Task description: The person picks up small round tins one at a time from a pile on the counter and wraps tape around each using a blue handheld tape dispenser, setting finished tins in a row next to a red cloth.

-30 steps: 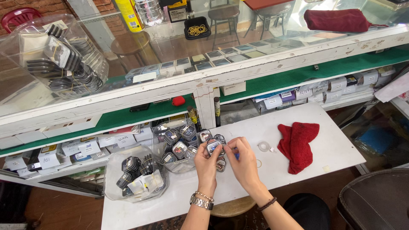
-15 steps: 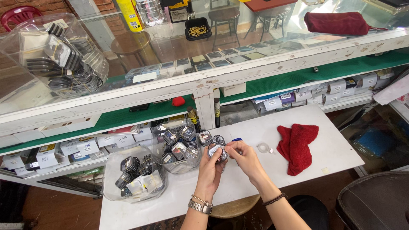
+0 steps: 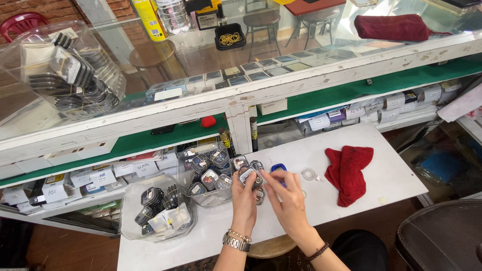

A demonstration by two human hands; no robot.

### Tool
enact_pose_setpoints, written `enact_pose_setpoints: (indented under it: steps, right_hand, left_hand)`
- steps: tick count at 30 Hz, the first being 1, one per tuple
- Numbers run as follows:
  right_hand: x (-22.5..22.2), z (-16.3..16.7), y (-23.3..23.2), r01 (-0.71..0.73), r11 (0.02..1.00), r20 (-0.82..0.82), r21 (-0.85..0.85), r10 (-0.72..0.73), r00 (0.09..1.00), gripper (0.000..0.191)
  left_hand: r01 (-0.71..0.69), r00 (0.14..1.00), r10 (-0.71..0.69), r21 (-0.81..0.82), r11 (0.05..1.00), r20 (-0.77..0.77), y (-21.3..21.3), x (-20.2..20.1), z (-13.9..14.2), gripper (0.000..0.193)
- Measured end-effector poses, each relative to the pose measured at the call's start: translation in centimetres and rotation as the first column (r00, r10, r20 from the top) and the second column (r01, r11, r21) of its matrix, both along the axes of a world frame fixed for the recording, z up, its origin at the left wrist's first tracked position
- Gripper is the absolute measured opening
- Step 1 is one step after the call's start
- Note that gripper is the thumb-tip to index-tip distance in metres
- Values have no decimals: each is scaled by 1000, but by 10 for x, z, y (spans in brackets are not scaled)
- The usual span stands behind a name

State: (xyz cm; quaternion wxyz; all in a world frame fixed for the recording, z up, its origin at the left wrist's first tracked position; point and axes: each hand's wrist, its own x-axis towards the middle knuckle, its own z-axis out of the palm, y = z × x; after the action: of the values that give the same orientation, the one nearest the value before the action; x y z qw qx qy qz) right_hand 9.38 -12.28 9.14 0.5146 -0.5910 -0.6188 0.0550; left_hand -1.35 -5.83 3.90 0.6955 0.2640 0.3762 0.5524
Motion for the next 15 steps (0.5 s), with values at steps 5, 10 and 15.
enact_pose_setpoints:
  steps: [5,10,15]
  right_hand:
    - [-4,-8,5,-31,995,-43,-97,27,999,42]
    - [-5,-37,15,-266,937,-761,-225,1,648,37]
    - [-6,-68,23,-460,884,-993,-81,-31,116,35]
  left_hand:
    - [-43,996,46,42,998,-77,-5,7,2,31]
    - [47,999,-47,11,999,-1,-3,3,5,30]
    - [100,989,-111,110,989,100,2,-4,-1,26]
